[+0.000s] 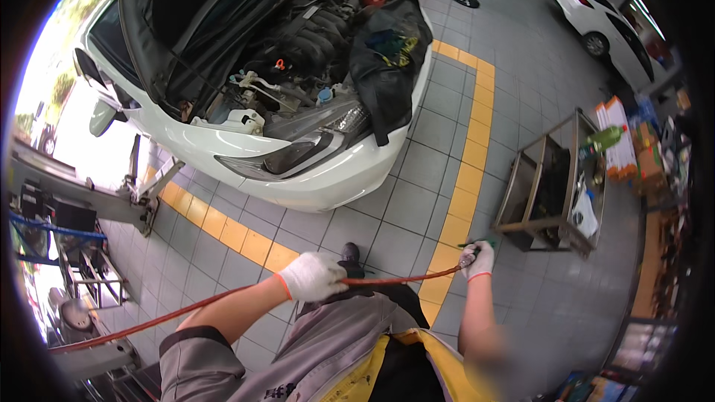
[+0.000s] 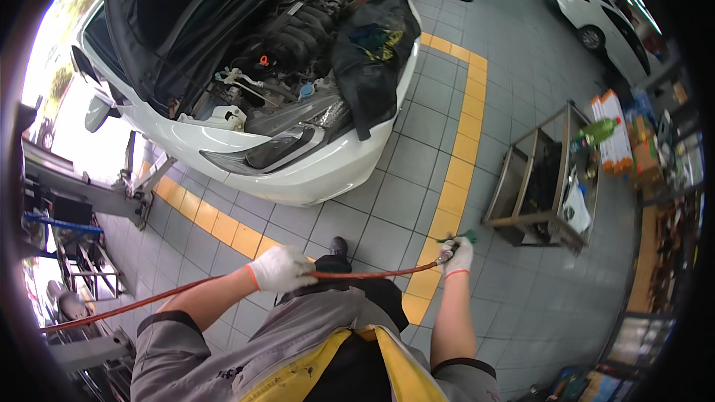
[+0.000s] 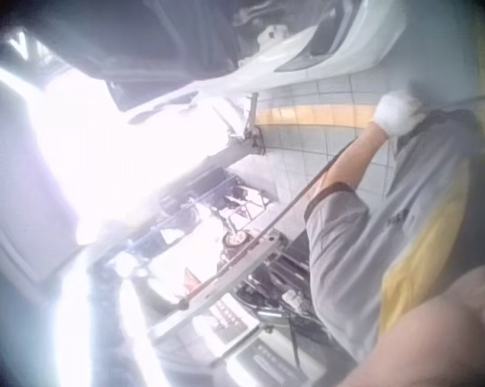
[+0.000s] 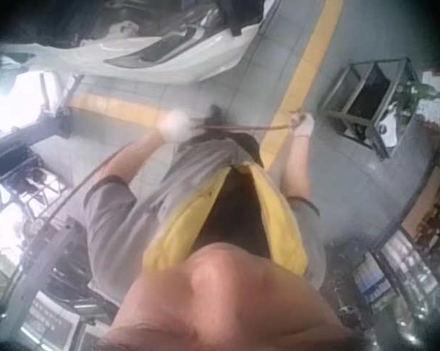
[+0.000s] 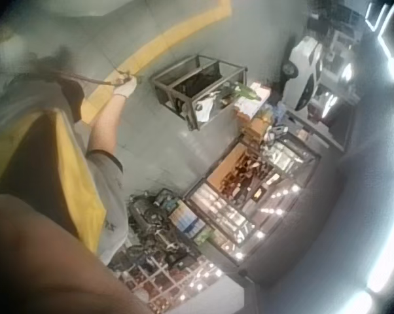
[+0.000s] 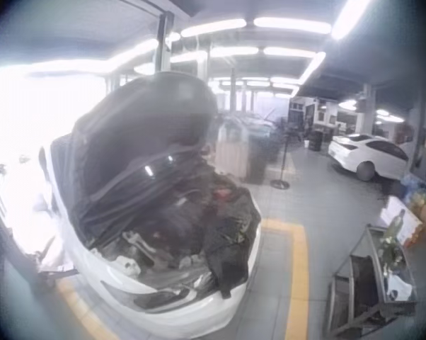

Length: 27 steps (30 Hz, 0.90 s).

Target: The person uses a green air blow gun to clean the engine bay of a white car with the hood open. They then wipe the engine area with a cloth, remove debris, and pour blue windshield washer fluid into the reservoir. The person closes the hood and walks away.

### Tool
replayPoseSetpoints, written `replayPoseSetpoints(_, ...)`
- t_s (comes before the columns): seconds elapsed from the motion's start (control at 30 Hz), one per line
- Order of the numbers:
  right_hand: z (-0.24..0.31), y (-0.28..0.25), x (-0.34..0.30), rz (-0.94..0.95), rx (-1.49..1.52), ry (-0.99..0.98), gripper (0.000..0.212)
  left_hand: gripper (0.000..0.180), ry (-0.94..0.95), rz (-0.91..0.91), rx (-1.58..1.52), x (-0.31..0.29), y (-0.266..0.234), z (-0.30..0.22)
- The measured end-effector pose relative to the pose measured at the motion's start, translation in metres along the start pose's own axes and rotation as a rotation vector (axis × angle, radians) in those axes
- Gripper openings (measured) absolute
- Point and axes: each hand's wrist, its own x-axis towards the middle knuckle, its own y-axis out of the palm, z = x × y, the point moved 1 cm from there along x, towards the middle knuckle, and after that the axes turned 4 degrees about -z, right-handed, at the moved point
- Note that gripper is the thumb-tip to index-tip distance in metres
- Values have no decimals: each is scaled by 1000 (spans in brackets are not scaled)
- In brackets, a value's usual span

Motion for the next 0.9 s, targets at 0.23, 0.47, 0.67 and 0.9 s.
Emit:
replayPoseSetpoints(0.23, 92, 314, -136, 326, -1089, -318, 26, 34, -341, -75, -240, 153, 45, 91)
replayPoseSetpoints(0.47, 83, 542, -73, 889, -1738, -534, 54, 47, -639, -113, -448, 232, -13, 124)
replayPoseSetpoints(0.67, 45, 664, -27, 1112, -1921, -423, 46, 49, -917, -380, -912, 238, -74, 122)
replayPoseSetpoints(0.9, 6, 731, -4, 911, -1859, -118, 59, 47, -1212, -1363, -438, 200, -222, 326)
